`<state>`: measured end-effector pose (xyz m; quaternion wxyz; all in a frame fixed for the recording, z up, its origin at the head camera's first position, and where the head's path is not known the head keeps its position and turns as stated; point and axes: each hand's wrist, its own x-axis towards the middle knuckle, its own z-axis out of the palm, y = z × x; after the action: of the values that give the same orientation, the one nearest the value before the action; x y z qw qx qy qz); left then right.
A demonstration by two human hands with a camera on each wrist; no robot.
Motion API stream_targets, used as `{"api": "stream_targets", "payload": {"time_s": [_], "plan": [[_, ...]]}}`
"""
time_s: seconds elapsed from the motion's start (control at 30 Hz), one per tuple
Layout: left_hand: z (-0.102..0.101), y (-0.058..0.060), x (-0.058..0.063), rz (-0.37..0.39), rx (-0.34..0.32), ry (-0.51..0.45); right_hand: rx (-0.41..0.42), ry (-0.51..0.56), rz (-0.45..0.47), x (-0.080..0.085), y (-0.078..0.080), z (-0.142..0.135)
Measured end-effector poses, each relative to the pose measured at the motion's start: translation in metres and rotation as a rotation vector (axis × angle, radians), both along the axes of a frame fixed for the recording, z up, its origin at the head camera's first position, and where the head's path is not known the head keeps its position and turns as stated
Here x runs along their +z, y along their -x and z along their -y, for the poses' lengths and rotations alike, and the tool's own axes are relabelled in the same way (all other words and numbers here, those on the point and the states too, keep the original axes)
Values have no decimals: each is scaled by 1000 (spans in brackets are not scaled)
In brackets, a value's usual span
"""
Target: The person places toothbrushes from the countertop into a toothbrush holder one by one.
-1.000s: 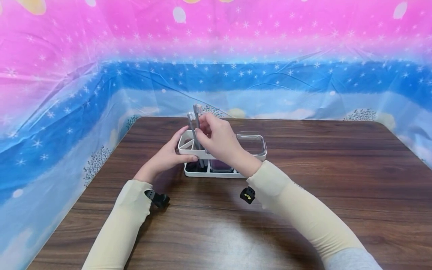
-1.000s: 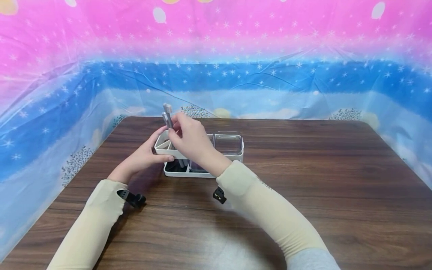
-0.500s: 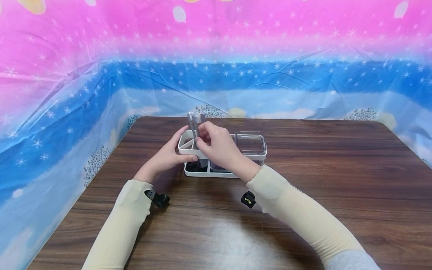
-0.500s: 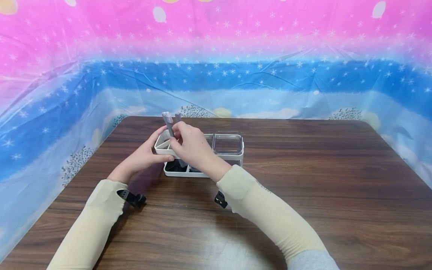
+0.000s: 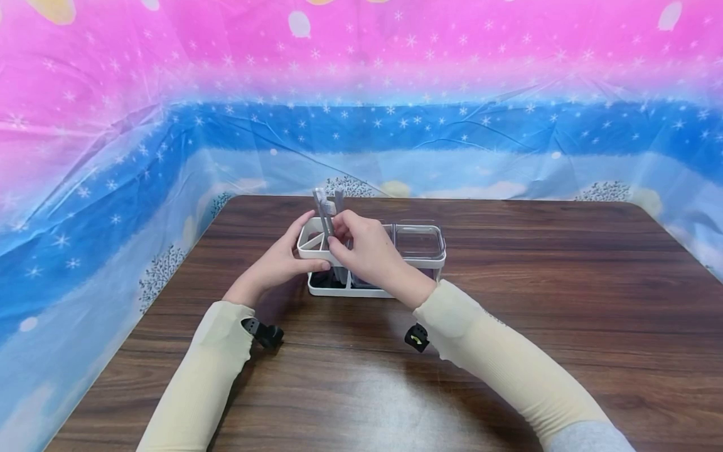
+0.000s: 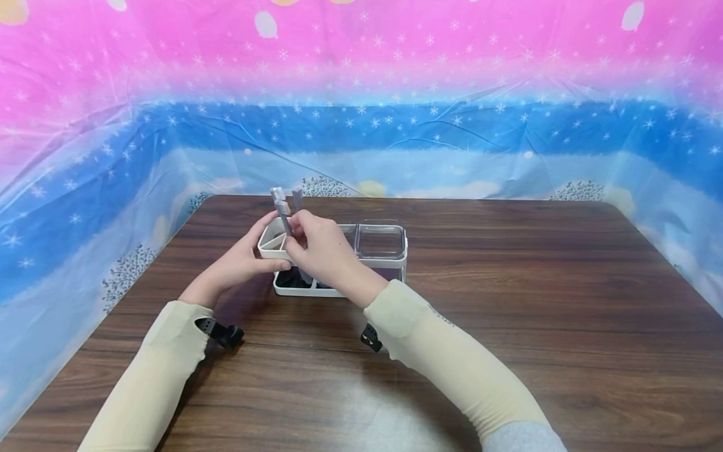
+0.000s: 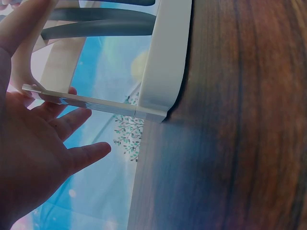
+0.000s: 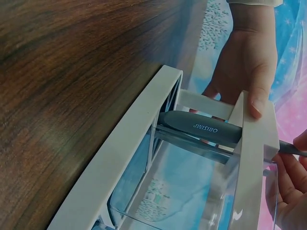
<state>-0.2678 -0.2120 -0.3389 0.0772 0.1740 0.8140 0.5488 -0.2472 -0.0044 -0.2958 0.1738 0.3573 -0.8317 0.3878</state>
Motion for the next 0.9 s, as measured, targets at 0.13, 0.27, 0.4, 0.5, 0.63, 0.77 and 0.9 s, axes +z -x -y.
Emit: {"api": "stream_targets", "payload": {"time_s": [0.13, 0.27, 0.4, 0.5, 0.63, 0.77, 0.9], "plan": [[0, 0, 0, -2, -1, 1, -7, -17, 11, -1, -1, -1], [0, 0, 0, -8, -1, 7, -21, -29, 24, -2, -1, -1], [0, 0, 0, -10, 5, 21, -26, -36, 33, -2, -1, -2], [0, 0, 1, -9, 9, 31, -28, -41, 38, -2, -1, -3], [0, -1, 1, -5, 10, 38, -36, -52, 43, -2, -1, -3], [0, -1, 1, 1, 9, 34, -39, -62, 44, -3, 0, -3], [0, -1, 1, 1, 6, 28, -44, -74, 53, -3, 1, -4]]}}
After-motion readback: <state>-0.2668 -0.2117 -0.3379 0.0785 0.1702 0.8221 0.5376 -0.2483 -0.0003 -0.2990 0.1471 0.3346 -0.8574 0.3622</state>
